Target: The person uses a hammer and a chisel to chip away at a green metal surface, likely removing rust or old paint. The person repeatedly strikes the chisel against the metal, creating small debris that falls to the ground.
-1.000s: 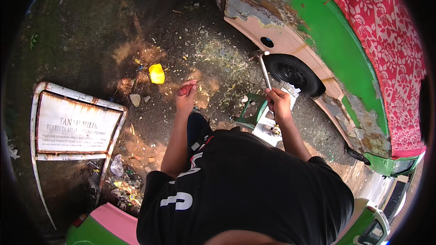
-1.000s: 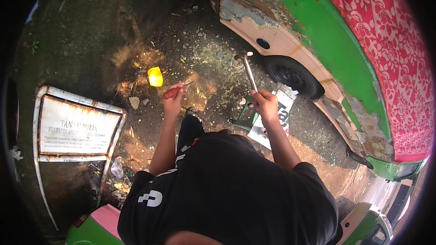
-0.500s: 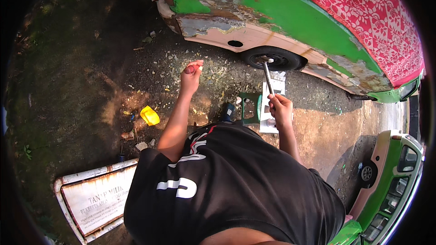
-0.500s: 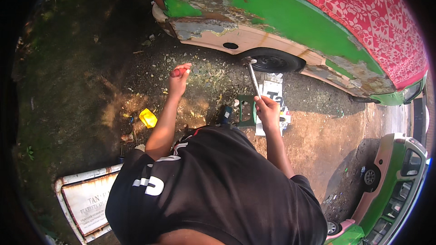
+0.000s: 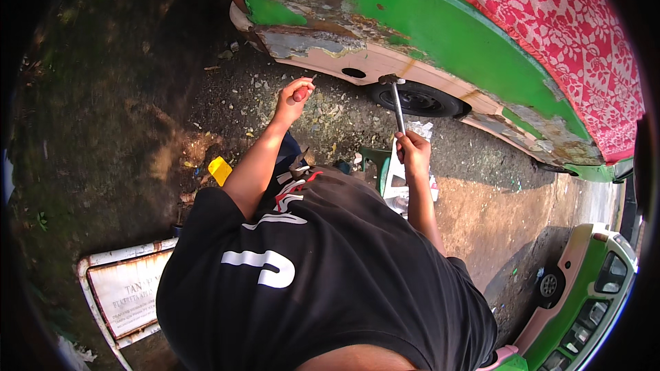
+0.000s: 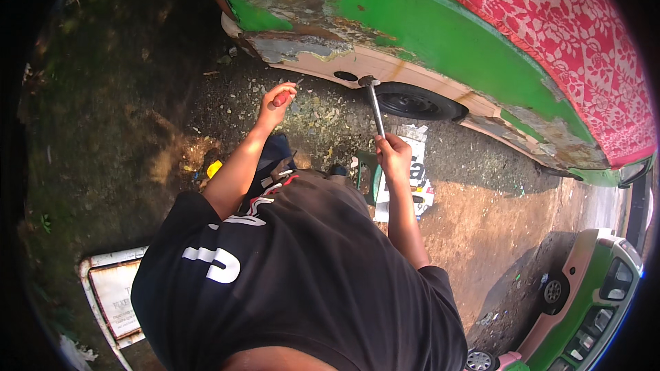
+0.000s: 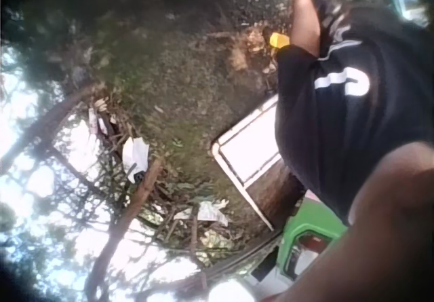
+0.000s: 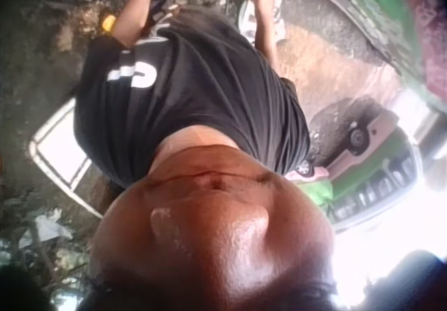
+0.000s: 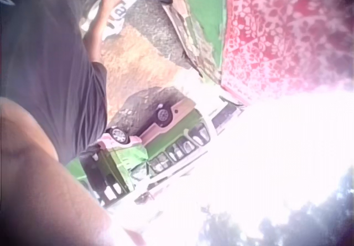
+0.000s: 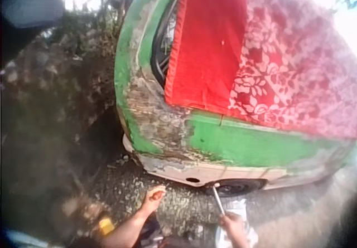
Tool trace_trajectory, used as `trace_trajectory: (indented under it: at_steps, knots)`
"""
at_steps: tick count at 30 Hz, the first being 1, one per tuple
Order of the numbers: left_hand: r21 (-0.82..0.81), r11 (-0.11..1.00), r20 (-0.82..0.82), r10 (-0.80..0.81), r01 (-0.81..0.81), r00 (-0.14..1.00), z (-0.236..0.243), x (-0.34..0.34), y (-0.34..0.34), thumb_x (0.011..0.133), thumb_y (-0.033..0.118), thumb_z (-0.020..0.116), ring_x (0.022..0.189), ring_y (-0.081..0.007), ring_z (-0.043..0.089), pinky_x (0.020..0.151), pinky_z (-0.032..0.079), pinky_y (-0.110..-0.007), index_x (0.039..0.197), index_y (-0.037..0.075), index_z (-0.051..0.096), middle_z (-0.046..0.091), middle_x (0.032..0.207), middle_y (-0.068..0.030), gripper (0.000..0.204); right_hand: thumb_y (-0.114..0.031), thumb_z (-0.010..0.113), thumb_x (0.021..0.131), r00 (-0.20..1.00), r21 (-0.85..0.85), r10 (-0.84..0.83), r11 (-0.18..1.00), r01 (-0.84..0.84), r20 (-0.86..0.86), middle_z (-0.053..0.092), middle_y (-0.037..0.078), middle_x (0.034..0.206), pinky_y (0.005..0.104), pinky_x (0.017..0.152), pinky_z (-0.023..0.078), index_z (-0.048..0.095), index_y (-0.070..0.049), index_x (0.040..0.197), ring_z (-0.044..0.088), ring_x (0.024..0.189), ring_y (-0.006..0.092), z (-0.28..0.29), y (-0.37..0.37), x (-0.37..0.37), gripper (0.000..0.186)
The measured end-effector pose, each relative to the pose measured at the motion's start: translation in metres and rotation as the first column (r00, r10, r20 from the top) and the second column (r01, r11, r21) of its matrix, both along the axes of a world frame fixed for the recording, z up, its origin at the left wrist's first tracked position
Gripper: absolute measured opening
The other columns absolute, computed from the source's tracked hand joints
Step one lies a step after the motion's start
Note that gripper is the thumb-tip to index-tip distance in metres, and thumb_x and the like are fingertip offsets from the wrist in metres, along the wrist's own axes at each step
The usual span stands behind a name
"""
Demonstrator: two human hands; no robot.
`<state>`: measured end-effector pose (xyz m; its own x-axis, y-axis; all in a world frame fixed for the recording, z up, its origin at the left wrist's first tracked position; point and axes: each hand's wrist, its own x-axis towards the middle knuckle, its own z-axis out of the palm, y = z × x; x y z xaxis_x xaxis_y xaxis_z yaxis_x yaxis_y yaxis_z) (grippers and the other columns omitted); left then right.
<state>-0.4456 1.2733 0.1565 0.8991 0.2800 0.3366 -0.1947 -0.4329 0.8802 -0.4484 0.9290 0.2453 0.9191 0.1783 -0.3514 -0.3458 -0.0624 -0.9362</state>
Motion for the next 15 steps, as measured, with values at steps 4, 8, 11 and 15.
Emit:
trace_trajectory:
  at_steps: [4, 8, 11, 15]
  knots:
    - [-0.059, 0.998, -0.016, -0.006, 0.005, 1.0, -0.017, 0.028, 0.001, 0.086, -0.003, 0.064, 0.1, -0.0214, 0.065, 0.087, 0.05, -0.031, 0.096, 0.004, 0.065, 0.068, 0.107, -0.0103, 0.012, -0.02, 0.065, 0.089, 0.999, -0.066, -0.048, 0.997, 0.049, 0.021, 0.054, -0.002, 0.062, 0.0216, 0.045, 0.032, 0.065, -0.001, 0.079, 0.044, 0.049, 0.0048, -0.004, 0.002, 0.005, 0.022]
    - [-0.023, 0.999, -0.091, 0.035, -0.037, 0.995, -0.024, 0.056, 0.0, 0.087, -0.001, 0.064, 0.098, -0.0219, 0.066, 0.085, 0.05, -0.031, 0.098, 0.006, 0.064, 0.068, 0.11, -0.0081, 0.013, -0.019, 0.066, 0.089, 0.995, -0.044, -0.094, 0.995, 0.093, -0.023, 0.055, -0.002, 0.062, 0.0207, 0.044, 0.033, 0.068, 0.001, 0.085, 0.045, 0.05, 0.0036, -0.01, -0.004, 0.013, 0.02]
    - [0.0, 0.998, -0.183, 0.063, -0.064, 0.981, -0.034, 0.079, 0.012, 0.086, -0.001, 0.064, 0.105, -0.0273, 0.066, 0.085, 0.051, -0.032, 0.098, 0.007, 0.064, 0.068, 0.115, -0.0113, 0.014, -0.018, 0.066, 0.089, 0.991, -0.052, -0.134, 0.99, 0.132, -0.023, 0.055, -0.002, 0.062, 0.0209, 0.044, 0.032, 0.069, 0.001, 0.086, 0.044, 0.049, 0.0034, -0.009, 0.003, 0.019, 0.02]
    - [0.093, 0.996, 0.038, -0.018, 0.015, 0.999, -0.037, 0.108, 0.022, 0.078, -0.01, 0.06, 0.097, -0.0283, 0.066, 0.083, 0.05, -0.031, 0.095, 0.004, 0.061, 0.067, 0.109, -0.012, 0.022, -0.017, 0.065, 0.09, 0.991, -0.089, -0.13, 0.988, 0.127, -0.031, 0.054, -0.003, 0.061, 0.0213, 0.044, 0.031, 0.067, 0.001, 0.082, 0.042, 0.049, 0.0032, -0.007, 0.008, 0.029, 0.02]
